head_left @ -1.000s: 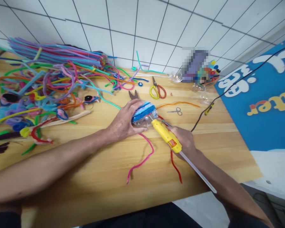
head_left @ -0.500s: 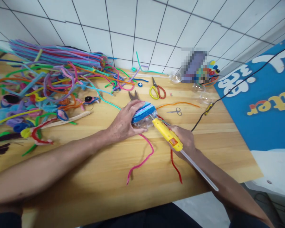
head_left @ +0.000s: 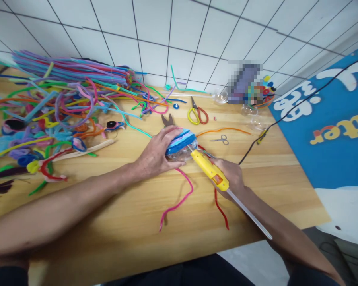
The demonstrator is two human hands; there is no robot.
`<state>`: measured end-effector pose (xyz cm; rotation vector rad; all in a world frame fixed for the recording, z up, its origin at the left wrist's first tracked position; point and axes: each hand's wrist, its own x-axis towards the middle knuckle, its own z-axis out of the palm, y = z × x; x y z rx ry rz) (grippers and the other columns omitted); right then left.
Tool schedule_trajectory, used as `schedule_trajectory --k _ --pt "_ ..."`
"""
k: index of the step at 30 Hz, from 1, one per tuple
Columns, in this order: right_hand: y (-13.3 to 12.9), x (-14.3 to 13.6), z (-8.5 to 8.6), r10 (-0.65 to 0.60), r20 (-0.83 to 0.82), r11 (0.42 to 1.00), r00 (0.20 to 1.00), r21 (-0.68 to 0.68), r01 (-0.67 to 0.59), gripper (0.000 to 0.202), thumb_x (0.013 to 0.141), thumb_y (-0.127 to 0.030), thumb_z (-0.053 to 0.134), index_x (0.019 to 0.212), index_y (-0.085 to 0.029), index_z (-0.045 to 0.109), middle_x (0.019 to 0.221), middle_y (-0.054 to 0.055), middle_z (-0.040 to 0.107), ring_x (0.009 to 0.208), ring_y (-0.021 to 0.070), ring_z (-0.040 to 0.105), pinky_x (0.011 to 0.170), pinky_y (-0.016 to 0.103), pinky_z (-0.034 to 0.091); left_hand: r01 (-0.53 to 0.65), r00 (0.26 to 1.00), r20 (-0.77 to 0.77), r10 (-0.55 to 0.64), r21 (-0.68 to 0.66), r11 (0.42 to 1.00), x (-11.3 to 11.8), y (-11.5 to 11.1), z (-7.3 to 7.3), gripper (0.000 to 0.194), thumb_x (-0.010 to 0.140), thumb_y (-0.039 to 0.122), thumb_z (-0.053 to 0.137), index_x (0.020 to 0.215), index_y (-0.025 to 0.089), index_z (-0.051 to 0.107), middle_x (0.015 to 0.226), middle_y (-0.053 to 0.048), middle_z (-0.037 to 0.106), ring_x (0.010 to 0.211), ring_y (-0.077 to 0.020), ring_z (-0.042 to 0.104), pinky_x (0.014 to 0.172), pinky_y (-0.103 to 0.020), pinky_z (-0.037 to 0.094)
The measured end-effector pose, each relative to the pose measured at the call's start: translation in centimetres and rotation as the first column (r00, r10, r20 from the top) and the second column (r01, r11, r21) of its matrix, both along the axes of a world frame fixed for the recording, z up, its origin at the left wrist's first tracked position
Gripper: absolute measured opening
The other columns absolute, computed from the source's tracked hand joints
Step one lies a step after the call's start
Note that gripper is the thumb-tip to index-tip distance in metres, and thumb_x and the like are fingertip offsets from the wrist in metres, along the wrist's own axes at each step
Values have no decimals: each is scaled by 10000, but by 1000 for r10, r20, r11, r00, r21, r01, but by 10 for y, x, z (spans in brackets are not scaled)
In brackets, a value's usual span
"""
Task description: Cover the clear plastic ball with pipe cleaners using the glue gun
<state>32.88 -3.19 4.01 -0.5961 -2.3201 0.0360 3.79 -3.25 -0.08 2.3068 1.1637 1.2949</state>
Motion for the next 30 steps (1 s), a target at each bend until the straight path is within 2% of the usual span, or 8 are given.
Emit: schedule_trajectory --k 9,14,19,22,27,30 --pt "-2 6 -4 -73 41 997 996 -17 74 192 1077 -276 602 1223 -229 718 929 41 845 744 189 800 692 278 635 -2 1000 15 2 -7 1000 -1 1 -1 1067 772 336 984 1650 312 379 1589 -162 584 1534 -391 556 1262 -624 515" --pt "-3 1 -4 6 9 1000 1000 -9 -6 159 1079 -234 606 1202 -205 703 857 31 821 702 169 786 675 251 622 -6 1000 20 6 6 1000 0 1 -2 1068 772 333 987 1650 305 381 1595 -163 577 1539 -384 550 1257 -611 523" --pt "-2 4 -3 -77 -1 997 997 8 77 192 1067 -230 607 1235 -239 701 934 35 846 747 190 806 689 273 643 -19 1000 11 19 -1 1000 0 1 -2 1067 765 337 988 1647 294 390 1589 -168 579 1530 -390 559 1267 -623 510" --pt "-1 4 -4 -56 15 998 998 -1 57 188 1061 -213 605 1225 -228 695 928 35 843 730 184 795 683 270 639 -11 1000 18 11 5 1000 -1 1 -2 1066 771 330 984 1652 297 386 1596 -165 573 1537 -386 551 1267 -612 512" --pt "-2 1 -6 -7 12 1000 1000 -14 7 151 1106 -286 574 1181 -231 693 886 19 826 721 168 792 680 254 634 0 1000 23 -1 21 1000 0 1 -1 1057 781 337 983 1650 301 382 1582 -163 579 1521 -381 564 1260 -613 517" --pt "-2 2 -5 -30 -1 1000 1000 3 30 162 1075 -257 613 1210 -224 697 898 22 835 724 171 798 691 253 637 -1 1000 19 0 30 1000 0 1 -2 1058 781 332 983 1647 296 376 1585 -171 577 1526 -386 559 1254 -623 518"
